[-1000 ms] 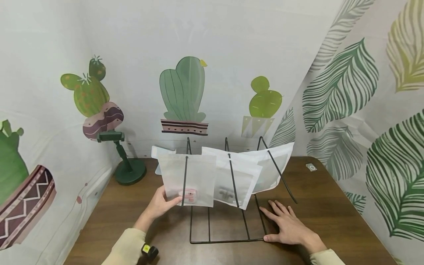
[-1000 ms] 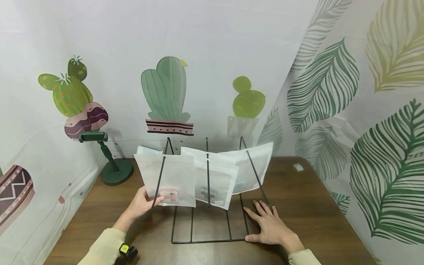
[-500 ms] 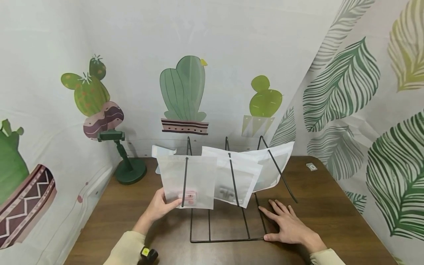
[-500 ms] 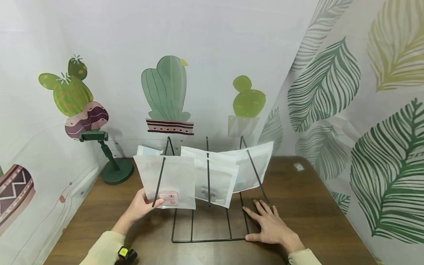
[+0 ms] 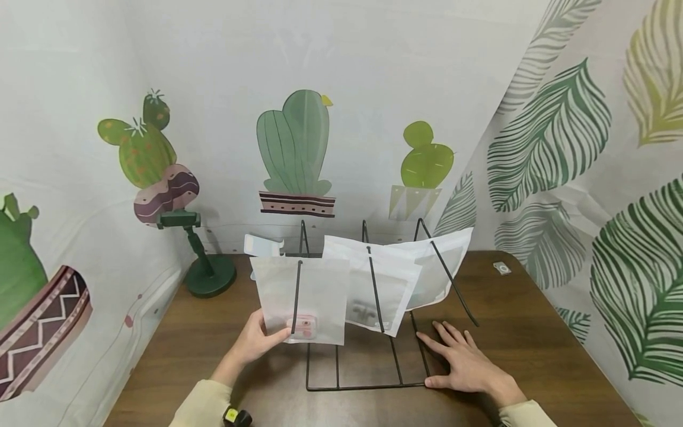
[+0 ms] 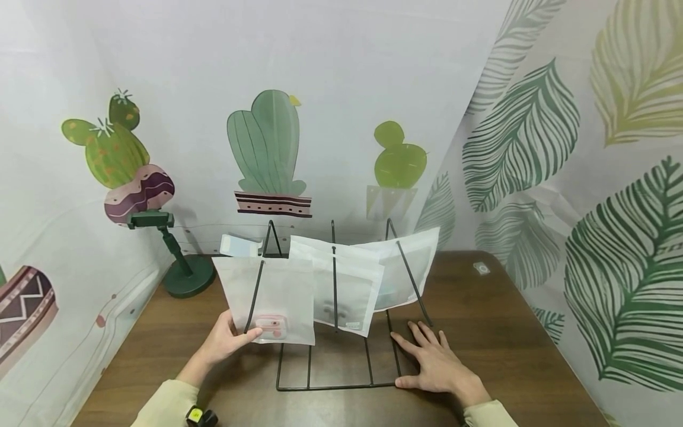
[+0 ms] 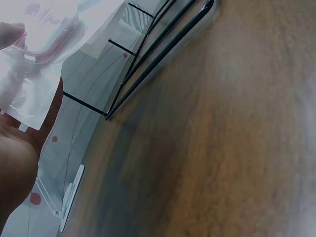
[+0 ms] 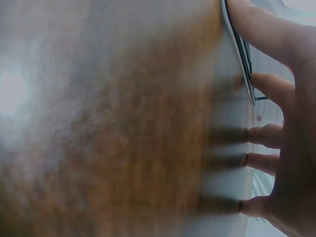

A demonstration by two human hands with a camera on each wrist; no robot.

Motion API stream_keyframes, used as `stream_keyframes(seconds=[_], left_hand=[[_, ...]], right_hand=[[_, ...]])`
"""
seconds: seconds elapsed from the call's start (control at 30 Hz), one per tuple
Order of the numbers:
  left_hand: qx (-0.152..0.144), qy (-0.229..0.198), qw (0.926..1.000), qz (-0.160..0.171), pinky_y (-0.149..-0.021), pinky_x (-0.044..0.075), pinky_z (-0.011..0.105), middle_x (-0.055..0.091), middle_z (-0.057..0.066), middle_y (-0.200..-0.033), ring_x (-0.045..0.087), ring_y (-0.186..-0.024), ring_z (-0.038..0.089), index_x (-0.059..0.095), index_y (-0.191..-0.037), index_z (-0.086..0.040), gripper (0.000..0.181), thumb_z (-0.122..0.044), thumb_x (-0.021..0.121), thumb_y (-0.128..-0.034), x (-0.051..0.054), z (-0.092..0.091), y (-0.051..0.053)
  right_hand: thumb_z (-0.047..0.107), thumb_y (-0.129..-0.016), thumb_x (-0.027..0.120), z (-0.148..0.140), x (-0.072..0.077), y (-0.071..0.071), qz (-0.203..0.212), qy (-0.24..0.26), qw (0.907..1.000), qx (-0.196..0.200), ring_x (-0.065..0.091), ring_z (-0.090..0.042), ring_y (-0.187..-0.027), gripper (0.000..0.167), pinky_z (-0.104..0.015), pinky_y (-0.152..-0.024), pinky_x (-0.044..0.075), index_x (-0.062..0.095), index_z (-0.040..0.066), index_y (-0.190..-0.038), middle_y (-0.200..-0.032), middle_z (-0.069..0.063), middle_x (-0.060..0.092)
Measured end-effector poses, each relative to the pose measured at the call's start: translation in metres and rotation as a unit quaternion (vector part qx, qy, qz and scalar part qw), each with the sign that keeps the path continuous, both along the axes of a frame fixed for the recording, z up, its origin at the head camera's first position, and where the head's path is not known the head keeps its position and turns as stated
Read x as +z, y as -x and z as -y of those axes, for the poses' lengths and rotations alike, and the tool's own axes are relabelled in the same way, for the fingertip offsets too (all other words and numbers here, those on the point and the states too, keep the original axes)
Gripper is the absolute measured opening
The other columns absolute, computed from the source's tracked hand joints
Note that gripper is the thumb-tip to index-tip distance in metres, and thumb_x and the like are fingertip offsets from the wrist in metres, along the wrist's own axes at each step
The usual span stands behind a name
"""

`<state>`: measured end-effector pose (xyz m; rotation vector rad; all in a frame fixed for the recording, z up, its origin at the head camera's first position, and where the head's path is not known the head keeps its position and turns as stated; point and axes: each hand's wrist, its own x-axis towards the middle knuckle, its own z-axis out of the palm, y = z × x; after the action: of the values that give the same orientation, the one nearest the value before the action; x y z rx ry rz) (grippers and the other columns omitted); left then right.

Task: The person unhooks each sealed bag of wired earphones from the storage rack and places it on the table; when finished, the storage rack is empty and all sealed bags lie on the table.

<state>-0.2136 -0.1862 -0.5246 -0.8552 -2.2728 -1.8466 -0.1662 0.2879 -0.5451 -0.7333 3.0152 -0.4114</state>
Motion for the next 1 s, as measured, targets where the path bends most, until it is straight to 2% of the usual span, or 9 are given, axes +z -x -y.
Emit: stream_keyframes(seconds=[0.2,0.4,0.63,1.0], left_hand=[[-0.005,-0.005,0.9999,0.012,-0.072,0.058,0.028,0.068,-0.006,-0.104,0.067,-0.090,0.012,0.057,-0.114,0.003,0.034,0.009,0.068,-0.0825,-0.003,0.002,-0.003],[0.000,-0.001,1.0000,0.005,-0.067,0.058,0.029,0.069,-0.005,-0.099,0.066,-0.085,0.007,0.060,-0.109,0.001,0.029,0.006,0.070,-0.0827,-0.003,0.002,-0.008],[-0.007,-0.011,0.9999,0.004,-0.067,0.058,0.028,0.069,-0.006,-0.098,0.066,-0.085,0.007,0.059,-0.108,0.003,0.028,0.007,0.069,-0.0829,-0.002,0.001,-0.014],[-0.014,-0.005,0.9999,0.006,-0.073,0.058,0.027,0.068,-0.005,-0.101,0.066,-0.088,0.018,0.058,-0.111,0.003,0.030,0.001,0.072,-0.0840,-0.002,0.005,-0.018]], right_hand=[[0.075,-0.073,0.064,0.000,-0.001,-0.002,-0.017,0.003,0.9998,0.005,0.031,-0.048,-0.138,0.090,-0.079,-0.097,0.026,0.045,0.028,-0.147,-0.150,-0.025,0.039],[0.077,-0.073,0.062,0.000,0.001,-0.001,-0.010,-0.006,0.9999,0.003,0.031,-0.048,-0.139,0.090,-0.079,-0.097,0.026,0.044,0.029,-0.147,-0.150,-0.025,0.038],[0.076,-0.073,0.062,0.000,0.000,-0.002,-0.003,-0.003,1.0000,0.000,0.030,-0.047,-0.140,0.090,-0.078,-0.098,0.025,0.044,0.029,-0.147,-0.151,-0.024,0.037],[0.078,-0.073,0.060,0.000,0.001,0.000,-0.011,-0.004,0.9999,0.004,0.031,-0.049,-0.139,0.091,-0.079,-0.097,0.026,0.044,0.027,-0.147,-0.151,-0.025,0.037]])
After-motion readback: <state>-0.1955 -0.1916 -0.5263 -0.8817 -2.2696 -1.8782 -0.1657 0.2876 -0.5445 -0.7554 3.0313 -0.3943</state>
